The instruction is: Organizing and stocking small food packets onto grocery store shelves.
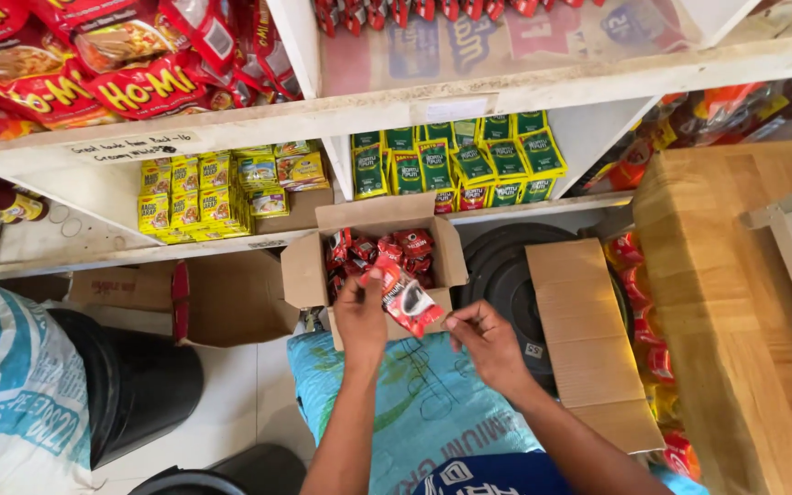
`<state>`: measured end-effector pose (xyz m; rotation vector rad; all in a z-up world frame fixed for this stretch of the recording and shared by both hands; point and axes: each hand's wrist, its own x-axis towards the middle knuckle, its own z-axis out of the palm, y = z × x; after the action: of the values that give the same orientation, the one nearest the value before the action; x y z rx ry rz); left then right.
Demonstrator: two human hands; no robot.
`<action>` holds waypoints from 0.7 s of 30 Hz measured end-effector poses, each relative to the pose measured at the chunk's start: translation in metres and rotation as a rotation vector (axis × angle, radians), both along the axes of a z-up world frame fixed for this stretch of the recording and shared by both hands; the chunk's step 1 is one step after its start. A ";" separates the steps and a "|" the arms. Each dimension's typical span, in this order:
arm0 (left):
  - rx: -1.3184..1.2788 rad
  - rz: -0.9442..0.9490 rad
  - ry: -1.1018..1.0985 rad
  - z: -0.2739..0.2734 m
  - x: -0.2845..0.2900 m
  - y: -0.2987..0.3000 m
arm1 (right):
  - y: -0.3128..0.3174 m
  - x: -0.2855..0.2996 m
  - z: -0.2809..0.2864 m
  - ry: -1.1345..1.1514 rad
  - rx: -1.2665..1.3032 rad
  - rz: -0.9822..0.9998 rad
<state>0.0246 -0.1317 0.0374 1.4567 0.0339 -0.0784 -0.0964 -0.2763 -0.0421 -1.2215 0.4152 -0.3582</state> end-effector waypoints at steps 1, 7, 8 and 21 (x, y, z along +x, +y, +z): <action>0.026 0.053 -0.047 0.011 0.006 -0.001 | -0.005 0.002 -0.001 -0.013 -0.013 0.004; 0.052 -0.094 -0.096 0.001 -0.005 -0.034 | -0.012 0.015 0.030 -0.042 0.206 0.025; 0.044 -0.104 -0.117 -0.002 -0.006 -0.034 | -0.018 0.016 0.036 -0.063 0.197 0.016; 0.310 -0.220 -0.815 0.088 0.019 -0.147 | -0.128 0.073 0.139 -0.111 -0.196 -0.173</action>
<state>0.0438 -0.2790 0.1258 1.7031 -0.8084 0.3578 -0.0232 -0.4047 0.0965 -1.3522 0.3977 -0.6244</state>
